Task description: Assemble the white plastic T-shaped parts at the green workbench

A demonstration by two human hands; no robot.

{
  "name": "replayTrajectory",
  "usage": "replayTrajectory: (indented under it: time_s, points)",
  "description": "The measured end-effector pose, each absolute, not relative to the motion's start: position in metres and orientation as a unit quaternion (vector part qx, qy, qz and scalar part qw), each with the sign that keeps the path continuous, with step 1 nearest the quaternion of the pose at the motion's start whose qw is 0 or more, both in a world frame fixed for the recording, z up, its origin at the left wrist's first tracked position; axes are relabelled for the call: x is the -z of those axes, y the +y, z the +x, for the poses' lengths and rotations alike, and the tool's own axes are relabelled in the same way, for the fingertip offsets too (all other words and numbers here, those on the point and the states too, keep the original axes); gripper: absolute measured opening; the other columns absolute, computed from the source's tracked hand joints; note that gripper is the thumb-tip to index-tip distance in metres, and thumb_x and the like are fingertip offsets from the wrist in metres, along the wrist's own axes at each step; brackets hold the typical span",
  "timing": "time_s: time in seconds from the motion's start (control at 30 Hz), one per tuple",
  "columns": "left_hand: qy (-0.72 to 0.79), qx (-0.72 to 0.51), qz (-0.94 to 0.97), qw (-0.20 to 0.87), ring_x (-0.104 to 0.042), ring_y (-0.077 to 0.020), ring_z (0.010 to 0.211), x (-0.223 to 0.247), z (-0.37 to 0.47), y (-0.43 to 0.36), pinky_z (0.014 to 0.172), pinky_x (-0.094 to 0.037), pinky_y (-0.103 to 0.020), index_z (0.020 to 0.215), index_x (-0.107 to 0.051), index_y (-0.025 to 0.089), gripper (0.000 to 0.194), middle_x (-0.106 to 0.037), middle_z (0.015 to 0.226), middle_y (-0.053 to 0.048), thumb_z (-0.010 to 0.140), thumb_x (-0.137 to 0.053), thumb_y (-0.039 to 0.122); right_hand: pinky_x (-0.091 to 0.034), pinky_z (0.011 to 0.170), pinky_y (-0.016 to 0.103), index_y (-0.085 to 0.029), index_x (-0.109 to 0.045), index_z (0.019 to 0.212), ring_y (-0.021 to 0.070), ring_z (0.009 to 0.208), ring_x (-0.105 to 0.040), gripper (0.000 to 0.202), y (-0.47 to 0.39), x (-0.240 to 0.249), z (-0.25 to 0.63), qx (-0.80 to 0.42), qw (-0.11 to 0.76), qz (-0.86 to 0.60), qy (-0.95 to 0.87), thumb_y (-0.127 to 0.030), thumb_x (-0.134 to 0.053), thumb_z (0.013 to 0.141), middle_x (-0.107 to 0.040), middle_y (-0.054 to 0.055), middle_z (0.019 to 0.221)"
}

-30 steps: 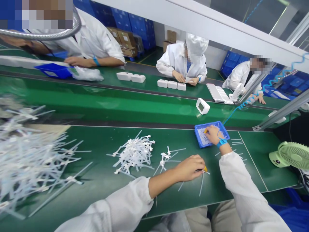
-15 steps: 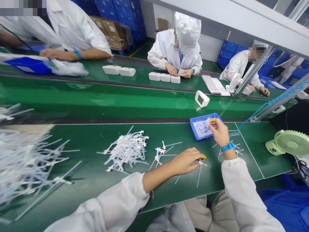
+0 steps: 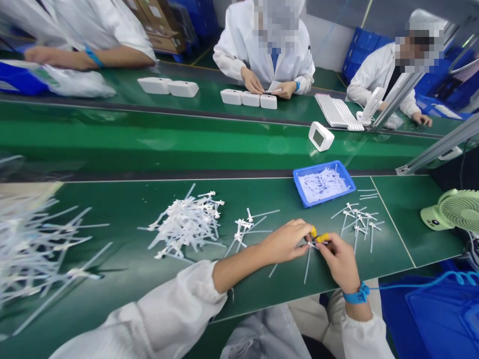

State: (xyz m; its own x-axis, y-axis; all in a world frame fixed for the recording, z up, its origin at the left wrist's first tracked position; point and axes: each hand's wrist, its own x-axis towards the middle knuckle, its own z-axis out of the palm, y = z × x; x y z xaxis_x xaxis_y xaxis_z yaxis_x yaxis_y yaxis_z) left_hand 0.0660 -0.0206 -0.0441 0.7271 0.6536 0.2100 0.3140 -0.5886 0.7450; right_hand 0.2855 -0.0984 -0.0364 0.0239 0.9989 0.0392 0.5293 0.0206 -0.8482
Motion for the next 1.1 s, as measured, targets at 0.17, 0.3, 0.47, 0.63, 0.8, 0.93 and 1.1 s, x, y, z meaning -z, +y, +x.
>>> replayTrajectory:
  time_s: [0.17, 0.3, 0.47, 0.63, 0.8, 0.93, 1.1]
  points:
    - [0.288, -0.223, 0.867, 0.339, -0.066, -0.0262, 0.105, 0.043, 0.065, -0.02, 0.089, -0.051, -0.034, 0.104, -0.06, 0.023, 0.014, -0.069, 0.106, -0.006, 0.094, -0.068, 0.018, -0.041, 0.064, 0.031, -0.026, -0.068, 0.087, 0.0198, 0.065, -0.057, 0.02, -0.098, 0.035, 0.281, -0.284, 0.34, -0.62, -0.648, -0.04, -0.07, 0.1, -0.06, -0.002, 0.07]
    - [0.287, -0.22, 0.872, 0.331, -0.066, -0.0267, 0.104, 0.042, 0.066, -0.02, 0.088, -0.051, -0.034, 0.105, -0.061, 0.022, 0.014, -0.069, 0.105, -0.006, 0.094, -0.068, 0.018, -0.042, 0.064, 0.031, -0.026, -0.07, 0.1, 0.0193, 0.061, -0.056, 0.014, -0.101, 0.033, 0.282, -0.303, 0.34, -0.619, -0.64, -0.04, -0.068, 0.102, -0.06, -0.004, 0.068]
    - [0.298, -0.205, 0.87, 0.336, -0.066, -0.027, 0.103, 0.038, 0.066, -0.02, 0.088, -0.051, -0.034, 0.102, -0.061, 0.022, 0.012, -0.068, 0.104, -0.006, 0.094, -0.068, 0.018, -0.043, 0.064, 0.031, -0.025, -0.072, 0.104, 0.0194, 0.061, -0.057, 0.017, -0.1, 0.031, 0.283, -0.304, 0.334, -0.608, -0.653, -0.041, -0.068, 0.103, -0.062, -0.003, 0.069]
    - [0.309, -0.192, 0.861, 0.355, -0.066, -0.027, 0.106, 0.034, 0.066, -0.021, 0.093, -0.05, -0.034, 0.104, -0.062, 0.022, 0.014, -0.069, 0.106, -0.006, 0.093, -0.069, 0.017, -0.043, 0.064, 0.03, -0.024, -0.071, 0.104, 0.0186, 0.062, -0.059, 0.014, -0.099, 0.031, 0.283, -0.289, 0.32, -0.612, -0.663, -0.038, -0.067, 0.103, -0.063, -0.003, 0.07]
    - [0.311, -0.2, 0.857, 0.36, -0.066, -0.0261, 0.105, 0.036, 0.067, -0.02, 0.093, -0.05, -0.034, 0.101, -0.061, 0.022, 0.017, -0.069, 0.103, -0.005, 0.09, -0.07, 0.014, -0.046, 0.066, 0.03, -0.025, -0.067, 0.103, 0.0172, 0.066, -0.061, 0.006, -0.1, 0.031, 0.28, -0.299, 0.317, -0.607, -0.665, -0.031, -0.065, 0.103, -0.078, 0.0, 0.091]
    - [0.307, -0.214, 0.855, 0.359, -0.066, -0.0249, 0.102, 0.038, 0.068, -0.02, 0.093, -0.048, -0.033, 0.099, -0.06, 0.022, 0.016, -0.069, 0.101, -0.004, 0.09, -0.071, 0.014, -0.047, 0.065, 0.03, -0.026, -0.065, 0.106, 0.0168, 0.063, -0.06, 0.007, -0.1, 0.031, 0.278, -0.301, 0.325, -0.604, -0.662, -0.032, -0.065, 0.104, -0.079, -0.001, 0.09]
    - [0.3, -0.226, 0.856, 0.356, -0.066, -0.0243, 0.101, 0.038, 0.068, -0.021, 0.091, -0.047, -0.033, 0.099, -0.06, 0.022, 0.015, -0.069, 0.1, -0.003, 0.092, -0.071, 0.014, -0.048, 0.063, 0.03, -0.026, -0.062, 0.11, 0.0173, 0.061, -0.061, 0.01, -0.099, 0.029, 0.277, -0.299, 0.328, -0.608, -0.658, -0.034, -0.065, 0.103, -0.08, -0.001, 0.09]
